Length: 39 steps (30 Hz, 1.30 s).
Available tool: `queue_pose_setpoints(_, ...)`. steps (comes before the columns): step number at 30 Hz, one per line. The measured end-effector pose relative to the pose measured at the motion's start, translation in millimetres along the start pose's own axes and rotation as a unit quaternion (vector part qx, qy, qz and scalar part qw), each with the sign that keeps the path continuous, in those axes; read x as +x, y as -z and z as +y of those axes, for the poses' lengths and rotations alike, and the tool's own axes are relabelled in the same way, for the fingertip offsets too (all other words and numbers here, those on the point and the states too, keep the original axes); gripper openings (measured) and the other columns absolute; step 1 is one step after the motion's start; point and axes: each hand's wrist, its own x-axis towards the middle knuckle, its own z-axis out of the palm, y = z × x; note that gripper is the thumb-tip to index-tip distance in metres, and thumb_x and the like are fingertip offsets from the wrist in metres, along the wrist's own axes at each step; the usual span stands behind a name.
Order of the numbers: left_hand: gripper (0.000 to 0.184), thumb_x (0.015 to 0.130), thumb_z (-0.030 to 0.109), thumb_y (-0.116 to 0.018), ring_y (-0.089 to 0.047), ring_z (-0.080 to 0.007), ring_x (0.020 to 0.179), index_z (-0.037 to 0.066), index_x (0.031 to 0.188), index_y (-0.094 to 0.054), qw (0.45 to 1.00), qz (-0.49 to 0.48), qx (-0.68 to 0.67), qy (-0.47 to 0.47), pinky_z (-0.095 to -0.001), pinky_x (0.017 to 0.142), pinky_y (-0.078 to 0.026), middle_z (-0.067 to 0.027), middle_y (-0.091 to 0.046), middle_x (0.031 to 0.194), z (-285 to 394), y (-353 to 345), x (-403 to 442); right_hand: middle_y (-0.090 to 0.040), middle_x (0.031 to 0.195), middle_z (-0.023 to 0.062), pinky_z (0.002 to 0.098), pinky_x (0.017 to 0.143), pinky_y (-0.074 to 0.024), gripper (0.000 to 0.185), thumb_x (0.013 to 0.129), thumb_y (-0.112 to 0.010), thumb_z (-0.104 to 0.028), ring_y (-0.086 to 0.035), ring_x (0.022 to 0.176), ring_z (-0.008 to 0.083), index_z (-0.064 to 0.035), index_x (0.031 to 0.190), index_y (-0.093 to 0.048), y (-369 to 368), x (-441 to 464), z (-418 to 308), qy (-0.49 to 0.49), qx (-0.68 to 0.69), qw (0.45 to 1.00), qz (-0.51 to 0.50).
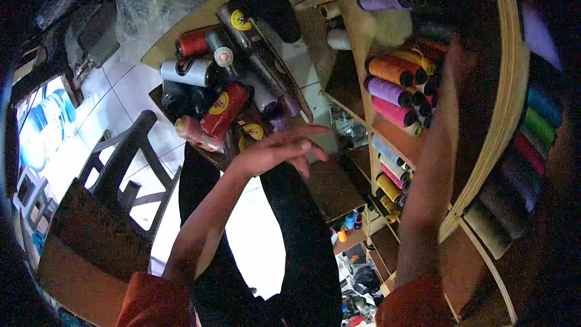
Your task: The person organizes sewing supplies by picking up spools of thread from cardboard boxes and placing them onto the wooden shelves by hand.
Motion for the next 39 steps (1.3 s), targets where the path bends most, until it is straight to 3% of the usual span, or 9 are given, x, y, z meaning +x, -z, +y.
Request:
queue_pose_setpoints(4,0.031,0.084,0.018,-0.055,-0.060,-0.0220,0.083,0.010,0.114,-0.052,0.879,0.346,0.303,-0.126,-0.0328,0.069,-0.048,-0.0122,-0.060,0.095,18,-17,-25,-0.060,0.108,0.0112,0.0358,0.088,-0.0415,0.031,0.083,-0.062,-0.024,-0.055,0.102,0.0262,-0.0038,0.105,-0.059,35,-94,-75,0.089,0.061,0.992,-0.063)
queue_pose_setpoints(8,0.029,0.076,0.020,-0.058,-0.053,-0.0328,0.085,0.011,0.103,-0.054,0.421,0.531,0.726,-0.116,-0.0439,0.073,-0.042,-0.0116,-0.052,0.090,38,2,-38,-0.063,0.095,0.0111,0.0348,0.077,-0.0469,0.021,0.079,-0.063,-0.012,-0.061,0.087,0.0239,-0.0053,0.098,-0.060,42,-214,-125,0.056,0.217,0.936,-0.272)
queue_pose_setpoints(11,0.036,0.074,0.027,-0.061,-0.053,-0.0327,0.086,0.009,0.104,-0.054,0.443,0.504,0.742,-0.012,-0.0437,0.075,-0.041,-0.0139,-0.052,0.091,23,33,-43,-0.062,0.097,0.0148,0.0367,0.079,-0.0480,0.036,0.076,-0.066,-0.017,-0.061,0.091,0.0307,-0.0033,0.107,-0.055,22,-274,-115,-0.047,0.154,0.860,-0.484)
queue_pose_setpoints(14,0.061,0.063,0.028,-0.072,-0.050,-0.0366,0.093,0.008,0.116,-0.049,0.490,0.516,0.703,0.011,-0.0480,0.074,-0.041,-0.0173,-0.052,0.101,30,27,-40,-0.061,0.097,0.0139,0.0366,0.077,-0.0472,0.036,0.072,-0.070,-0.016,-0.060,0.089,0.0288,-0.0040,0.103,-0.056,7,-330,-104,-0.011,0.147,0.886,-0.439)
queue_pose_setpoints(24,0.034,0.067,0.008,-0.064,-0.061,-0.0194,0.075,-0.001,0.098,-0.053,0.779,0.609,0.147,-0.026,-0.0323,0.068,-0.048,-0.0117,-0.059,0.082,74,-56,-124,-0.054,0.095,0.0212,0.0461,0.083,-0.0420,0.058,0.065,-0.073,-0.021,-0.053,0.093,0.0383,-0.0024,0.113,-0.048,-19,-373,-113,0.082,-0.002,0.927,-0.365)
queue_pose_setpoints(27,0.035,0.071,0.010,-0.064,-0.060,-0.0157,0.069,0.000,0.103,-0.055,0.772,0.618,0.146,-0.034,-0.0273,0.064,-0.048,-0.0075,-0.062,0.080,10,-40,-135,-0.051,0.111,0.0224,0.0464,0.090,-0.0393,0.069,0.068,-0.072,-0.032,-0.050,0.104,0.0411,-0.0018,0.123,-0.043,-5,-365,-111,0.060,0.062,0.925,-0.371)
queue_pose_setpoints(31,0.034,0.072,0.012,-0.063,-0.057,-0.0125,0.071,0.001,0.104,-0.056,0.826,0.530,-0.161,-0.103,-0.0256,0.067,-0.046,-0.0045,-0.061,0.081,-39,-21,-126,-0.054,0.110,0.0214,0.0427,0.085,-0.0425,0.060,0.070,-0.068,-0.033,-0.053,0.101,0.0362,-0.0004,0.116,-0.049,12,-357,-104,-0.073,0.201,0.849,-0.483)
queue_pose_setpoints(36,0.037,0.074,0.006,-0.058,-0.057,-0.0126,0.080,0.001,0.110,-0.052,0.855,0.511,0.011,-0.086,-0.0261,0.073,-0.047,-0.0060,-0.059,0.091,-65,-4,-104,-0.058,0.107,0.0194,0.0392,0.082,-0.0445,0.057,0.071,-0.064,-0.034,-0.057,0.098,0.0303,0.0006,0.115,-0.050,10,-361,-102,-0.236,0.288,0.676,-0.636)
queue_pose_setpoints(39,0.053,0.074,0.003,-0.058,-0.057,-0.0159,0.088,0.003,0.124,-0.040,0.852,0.494,-0.043,-0.168,-0.0285,0.077,-0.048,-0.0084,-0.056,0.104,-61,-3,-105,-0.060,0.102,0.0184,0.0377,0.082,-0.0447,0.055,0.072,-0.063,-0.033,-0.058,0.094,0.0302,0.0006,0.114,-0.050,20,-361,-107,-0.186,0.320,0.688,-0.624)
